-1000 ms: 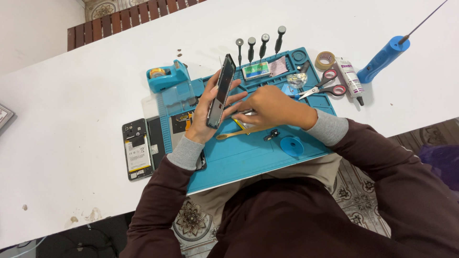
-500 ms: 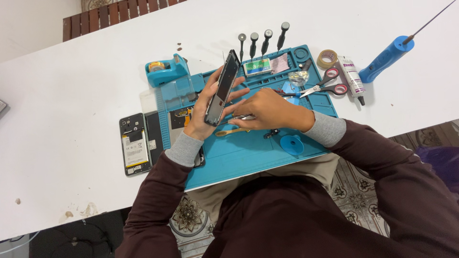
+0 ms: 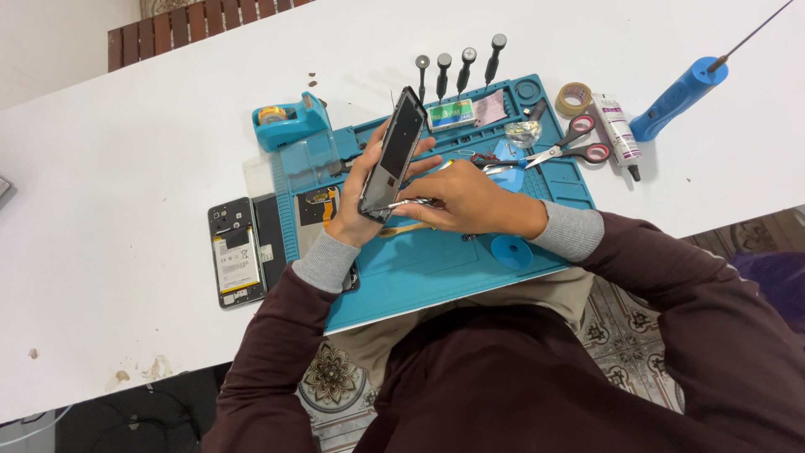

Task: The person disassembles a smartphone, removes the battery and internal components, and then works on the screen assembly using a screwdriver and a prying tool. They remove screws, pry open the frame, and separate the screen from the chassis.

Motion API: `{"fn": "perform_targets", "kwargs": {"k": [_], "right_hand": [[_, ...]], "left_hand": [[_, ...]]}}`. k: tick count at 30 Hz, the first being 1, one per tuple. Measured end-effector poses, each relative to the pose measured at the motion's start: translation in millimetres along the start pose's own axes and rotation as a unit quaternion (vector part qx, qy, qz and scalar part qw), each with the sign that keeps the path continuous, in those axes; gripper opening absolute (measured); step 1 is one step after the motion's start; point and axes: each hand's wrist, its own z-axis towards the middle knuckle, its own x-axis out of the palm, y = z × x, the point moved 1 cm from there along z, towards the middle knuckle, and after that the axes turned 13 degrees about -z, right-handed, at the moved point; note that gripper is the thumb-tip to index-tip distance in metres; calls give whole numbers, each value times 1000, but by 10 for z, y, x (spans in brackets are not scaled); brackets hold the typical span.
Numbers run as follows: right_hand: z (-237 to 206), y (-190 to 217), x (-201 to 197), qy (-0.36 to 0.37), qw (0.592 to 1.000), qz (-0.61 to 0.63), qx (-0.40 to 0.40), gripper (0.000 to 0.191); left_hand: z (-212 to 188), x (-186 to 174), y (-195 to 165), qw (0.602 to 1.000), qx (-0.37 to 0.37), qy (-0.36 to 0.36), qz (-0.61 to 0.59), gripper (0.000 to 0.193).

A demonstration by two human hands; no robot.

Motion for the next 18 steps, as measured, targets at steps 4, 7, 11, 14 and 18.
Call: {"fn": "perform_targets", "kwargs": {"k": [4,7,11,14,18], "right_hand": [[4,2,-28,-11,999,22,22,20],[11,-13,-58,-36,999,35,3,17],[20,-59,-83,-53,998,14,14,18],[37,-114,-122,-70,997,1,34,21],[72,-205,-197,-61,996,10,71,22]], "left_hand": [[10,-9,19,1000,13,-3,2,72],[6,-5,13,1000,17,4,9,71],[-27,13,-21,1000,-8,9,-5,70],[-22,35,-23,1000,-17,-5,-18,70],[-26,56,-33,1000,-18,0,-4,67]]}}
